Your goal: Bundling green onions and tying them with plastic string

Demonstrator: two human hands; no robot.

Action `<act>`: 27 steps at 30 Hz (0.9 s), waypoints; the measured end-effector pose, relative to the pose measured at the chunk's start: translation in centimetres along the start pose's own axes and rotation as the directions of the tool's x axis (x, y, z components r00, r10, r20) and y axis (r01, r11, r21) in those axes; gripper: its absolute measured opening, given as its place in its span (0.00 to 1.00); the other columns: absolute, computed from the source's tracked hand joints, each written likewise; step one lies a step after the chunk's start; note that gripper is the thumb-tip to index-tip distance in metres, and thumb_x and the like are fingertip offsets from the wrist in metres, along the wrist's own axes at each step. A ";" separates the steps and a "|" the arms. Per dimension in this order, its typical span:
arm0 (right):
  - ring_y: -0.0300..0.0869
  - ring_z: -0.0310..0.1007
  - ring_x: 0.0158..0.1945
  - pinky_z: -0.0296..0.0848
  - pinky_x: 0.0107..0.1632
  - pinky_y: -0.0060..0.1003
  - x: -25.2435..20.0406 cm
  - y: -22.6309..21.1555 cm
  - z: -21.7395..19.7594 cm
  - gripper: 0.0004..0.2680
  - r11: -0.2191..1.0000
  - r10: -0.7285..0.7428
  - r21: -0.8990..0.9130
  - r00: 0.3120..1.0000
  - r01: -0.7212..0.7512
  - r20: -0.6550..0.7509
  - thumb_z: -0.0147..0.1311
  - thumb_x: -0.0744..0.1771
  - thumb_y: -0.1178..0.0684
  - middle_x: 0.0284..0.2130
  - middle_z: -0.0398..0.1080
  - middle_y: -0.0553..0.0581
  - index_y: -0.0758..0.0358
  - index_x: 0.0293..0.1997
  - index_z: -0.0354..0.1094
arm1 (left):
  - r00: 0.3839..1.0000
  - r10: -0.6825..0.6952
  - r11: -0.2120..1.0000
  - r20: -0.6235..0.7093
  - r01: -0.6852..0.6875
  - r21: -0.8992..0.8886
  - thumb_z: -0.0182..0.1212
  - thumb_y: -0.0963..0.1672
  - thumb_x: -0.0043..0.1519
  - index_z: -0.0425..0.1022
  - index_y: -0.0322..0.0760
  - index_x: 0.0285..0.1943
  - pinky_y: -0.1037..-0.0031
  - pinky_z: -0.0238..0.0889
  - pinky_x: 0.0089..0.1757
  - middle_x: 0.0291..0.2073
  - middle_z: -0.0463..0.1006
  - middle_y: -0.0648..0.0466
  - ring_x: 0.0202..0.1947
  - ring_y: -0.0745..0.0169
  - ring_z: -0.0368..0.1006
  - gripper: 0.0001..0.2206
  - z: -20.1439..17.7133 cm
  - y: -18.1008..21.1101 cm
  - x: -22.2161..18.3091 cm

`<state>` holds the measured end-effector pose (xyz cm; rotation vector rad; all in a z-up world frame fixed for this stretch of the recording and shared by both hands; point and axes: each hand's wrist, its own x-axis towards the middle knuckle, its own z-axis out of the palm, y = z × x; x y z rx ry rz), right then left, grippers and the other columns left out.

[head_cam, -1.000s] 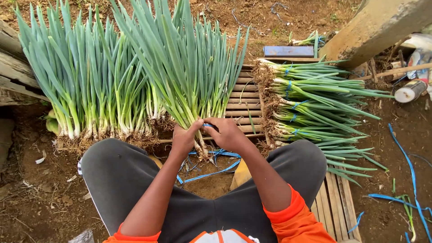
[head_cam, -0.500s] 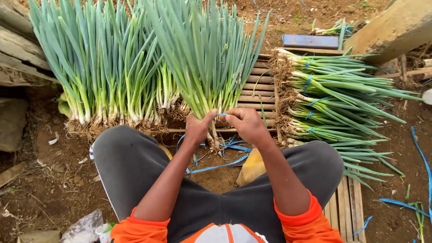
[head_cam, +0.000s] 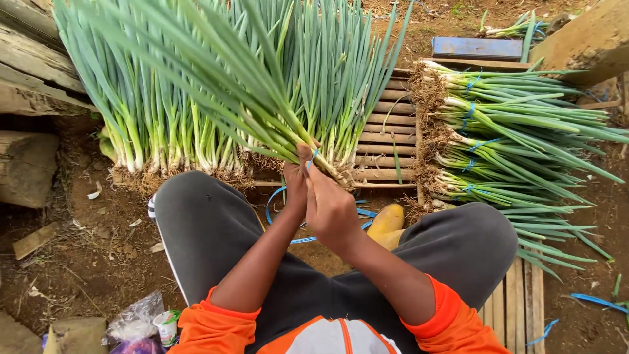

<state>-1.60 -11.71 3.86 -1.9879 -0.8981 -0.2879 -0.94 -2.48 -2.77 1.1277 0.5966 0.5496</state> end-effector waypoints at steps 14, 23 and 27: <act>0.39 0.59 0.16 0.63 0.23 0.31 1.6 1.2 -1.4 0.09 0.905 -0.425 -0.158 0.861 0.396 -0.280 0.52 0.65 0.58 0.17 0.60 0.47 0.63 0.42 0.80 | 0.960 -0.045 0.958 0.277 0.120 -0.262 0.42 0.56 0.72 0.73 0.29 0.55 0.65 0.75 0.47 0.45 0.79 0.40 0.39 0.55 0.77 0.26 1.4 4.6 -1.9; 0.40 0.61 0.19 0.64 0.26 0.32 2.4 1.6 -1.6 0.06 0.871 -0.485 -0.224 0.838 0.437 -0.250 0.56 0.65 0.53 0.18 0.58 0.49 0.60 0.39 0.79 | 0.899 -0.182 0.939 0.397 0.280 -0.202 0.48 0.52 0.72 0.71 0.34 0.61 0.61 0.70 0.52 0.46 0.81 0.35 0.40 0.57 0.76 0.19 -0.8 5.7 -1.1; 0.42 0.64 0.18 0.67 0.26 0.33 2.3 0.1 -1.2 0.07 0.910 -0.411 -0.164 0.882 0.382 -0.229 0.54 0.67 0.52 0.18 0.59 0.49 0.60 0.42 0.79 | 0.934 -0.201 0.945 0.295 0.264 -0.192 0.48 0.53 0.71 0.75 0.38 0.61 0.63 0.70 0.52 0.47 0.81 0.36 0.41 0.58 0.75 0.21 0.7 7.7 -2.3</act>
